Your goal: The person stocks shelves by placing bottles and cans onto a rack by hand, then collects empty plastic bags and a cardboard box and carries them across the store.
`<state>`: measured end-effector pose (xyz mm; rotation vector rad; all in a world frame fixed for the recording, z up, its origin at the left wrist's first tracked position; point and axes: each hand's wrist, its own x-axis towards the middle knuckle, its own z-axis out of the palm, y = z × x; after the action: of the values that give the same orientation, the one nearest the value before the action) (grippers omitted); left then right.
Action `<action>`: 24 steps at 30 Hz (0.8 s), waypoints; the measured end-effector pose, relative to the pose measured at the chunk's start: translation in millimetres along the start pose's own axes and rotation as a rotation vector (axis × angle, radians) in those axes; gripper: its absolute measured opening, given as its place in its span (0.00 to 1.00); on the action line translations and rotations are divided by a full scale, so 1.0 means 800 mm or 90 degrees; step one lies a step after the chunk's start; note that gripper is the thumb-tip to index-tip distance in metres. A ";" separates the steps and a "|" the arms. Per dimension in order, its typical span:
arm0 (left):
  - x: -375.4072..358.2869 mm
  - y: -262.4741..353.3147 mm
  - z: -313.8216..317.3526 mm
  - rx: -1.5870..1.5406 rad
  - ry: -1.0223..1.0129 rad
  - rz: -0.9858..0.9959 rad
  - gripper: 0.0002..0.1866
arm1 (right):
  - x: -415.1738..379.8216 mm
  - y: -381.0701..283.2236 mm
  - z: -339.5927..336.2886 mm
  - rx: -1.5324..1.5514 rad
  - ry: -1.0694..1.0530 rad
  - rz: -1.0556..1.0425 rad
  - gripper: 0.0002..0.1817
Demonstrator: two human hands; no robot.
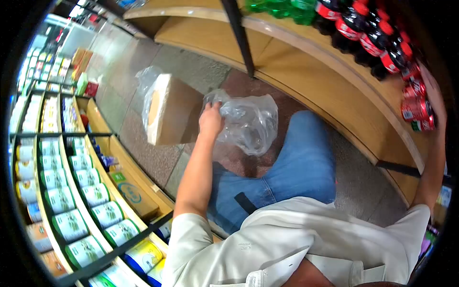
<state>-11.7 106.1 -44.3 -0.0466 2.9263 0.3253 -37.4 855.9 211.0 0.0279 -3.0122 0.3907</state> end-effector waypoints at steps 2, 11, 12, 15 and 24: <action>0.004 -0.027 -0.003 0.041 -0.060 0.025 0.30 | -0.018 -0.038 0.002 -0.031 0.064 0.062 0.30; -0.067 -0.232 0.048 0.061 -0.568 -0.067 0.19 | -0.165 -0.250 0.103 0.024 0.283 -0.174 0.16; -0.091 -0.284 0.077 0.128 -0.548 -0.142 0.20 | -0.165 -0.270 0.128 0.067 0.258 -0.238 0.12; -0.158 -0.390 0.079 0.107 -0.488 -0.166 0.30 | -0.182 -0.379 0.197 0.245 0.144 -0.137 0.05; -0.069 -0.481 -0.072 0.366 -0.030 -0.483 0.39 | -0.231 -0.462 0.308 0.361 -0.078 -0.397 0.06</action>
<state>51.6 -281.6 -61.1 -0.9902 2.5838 -0.6057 133.3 436.2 48.3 1.0206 -2.6800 1.1544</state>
